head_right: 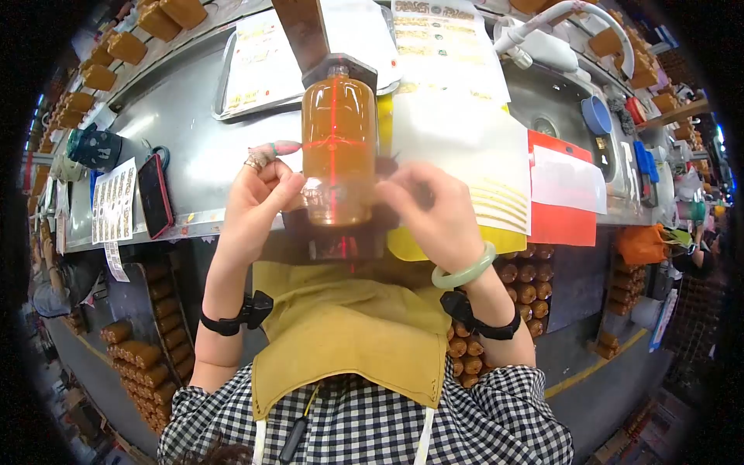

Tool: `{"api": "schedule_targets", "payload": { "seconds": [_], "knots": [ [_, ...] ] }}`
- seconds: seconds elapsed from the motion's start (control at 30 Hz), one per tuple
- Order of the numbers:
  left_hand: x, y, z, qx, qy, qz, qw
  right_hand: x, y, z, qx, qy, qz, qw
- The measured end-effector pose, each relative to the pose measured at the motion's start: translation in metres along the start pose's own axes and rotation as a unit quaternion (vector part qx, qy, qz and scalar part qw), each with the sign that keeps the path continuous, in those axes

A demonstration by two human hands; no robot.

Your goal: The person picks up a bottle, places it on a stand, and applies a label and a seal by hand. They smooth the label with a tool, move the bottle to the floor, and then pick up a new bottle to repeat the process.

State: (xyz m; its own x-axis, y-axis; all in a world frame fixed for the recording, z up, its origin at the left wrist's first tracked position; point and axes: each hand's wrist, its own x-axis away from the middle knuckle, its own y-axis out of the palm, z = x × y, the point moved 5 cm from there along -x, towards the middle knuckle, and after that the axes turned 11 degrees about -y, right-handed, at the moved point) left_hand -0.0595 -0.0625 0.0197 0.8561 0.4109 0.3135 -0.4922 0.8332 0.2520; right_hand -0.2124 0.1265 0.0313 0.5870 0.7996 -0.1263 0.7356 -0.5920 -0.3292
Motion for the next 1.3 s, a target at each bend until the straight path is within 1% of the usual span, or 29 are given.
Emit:
{"api": "schedule_targets", "payload": {
  "seconds": [0.07,0.13,0.2,0.23,0.27,0.3,0.33,0.4,0.47,0.5,0.57,0.8,1.0,1.07,1.17,1.3],
  "knots": [
    [-0.004,0.001,-0.007,-0.005,0.006,0.005,1.000,0.000,0.000,-0.001,0.072,-0.044,0.032,0.996],
    [-0.005,0.004,-0.009,-0.008,0.012,0.009,1.000,0.000,0.006,0.000,0.051,-0.027,0.036,0.998],
    [-0.003,0.005,-0.009,-0.016,0.006,0.040,0.999,-0.001,0.008,0.003,0.030,-0.010,0.040,0.999],
    [-0.003,0.004,-0.011,-0.016,0.005,0.040,0.999,-0.001,0.010,0.006,0.004,0.010,0.018,1.000],
    [-0.004,0.001,-0.015,0.045,-0.014,0.045,0.998,-0.001,0.012,0.010,-0.021,0.031,-0.004,0.999],
    [-0.004,-0.001,-0.019,0.106,-0.033,0.052,0.992,-0.002,0.010,0.011,-0.021,0.033,-0.004,0.999],
    [-0.003,-0.002,-0.020,0.106,-0.034,0.052,0.992,-0.002,0.012,0.014,-0.045,0.041,-0.015,0.998],
    [0.001,-0.003,-0.018,0.044,-0.012,0.040,0.998,-0.001,0.016,0.019,-0.070,0.050,-0.027,0.996],
    [0.001,-0.005,-0.020,0.046,-0.005,0.029,0.998,-0.001,0.020,0.025,-0.134,0.049,0.006,0.990],
    [0.002,-0.005,-0.021,0.048,0.004,0.017,0.999,-0.001,0.020,0.026,-0.134,0.050,0.005,0.990],
    [0.001,-0.002,-0.021,0.043,-0.002,0.028,0.999,0.000,0.018,0.029,-0.146,0.068,0.005,0.987],
    [0.001,-0.001,-0.021,0.041,-0.014,0.055,0.998,0.000,0.019,0.026,-0.137,0.076,0.007,0.988],
    [0.000,-0.002,-0.022,0.071,-0.028,0.050,0.996,0.001,0.019,0.028,-0.154,0.089,0.013,0.984],
    [0.000,-0.002,-0.022,0.070,-0.026,0.050,0.996,0.001,0.019,0.028,-0.140,0.077,0.011,0.987],
    [0.001,-0.003,-0.022,0.070,-0.023,0.049,0.996,0.001,0.021,0.027,-0.160,0.081,0.013,0.984],
    [0.001,-0.001,-0.021,0.067,-0.021,0.049,0.996,0.001,0.019,0.030,-0.148,0.079,0.011,0.986]
  ]
}}
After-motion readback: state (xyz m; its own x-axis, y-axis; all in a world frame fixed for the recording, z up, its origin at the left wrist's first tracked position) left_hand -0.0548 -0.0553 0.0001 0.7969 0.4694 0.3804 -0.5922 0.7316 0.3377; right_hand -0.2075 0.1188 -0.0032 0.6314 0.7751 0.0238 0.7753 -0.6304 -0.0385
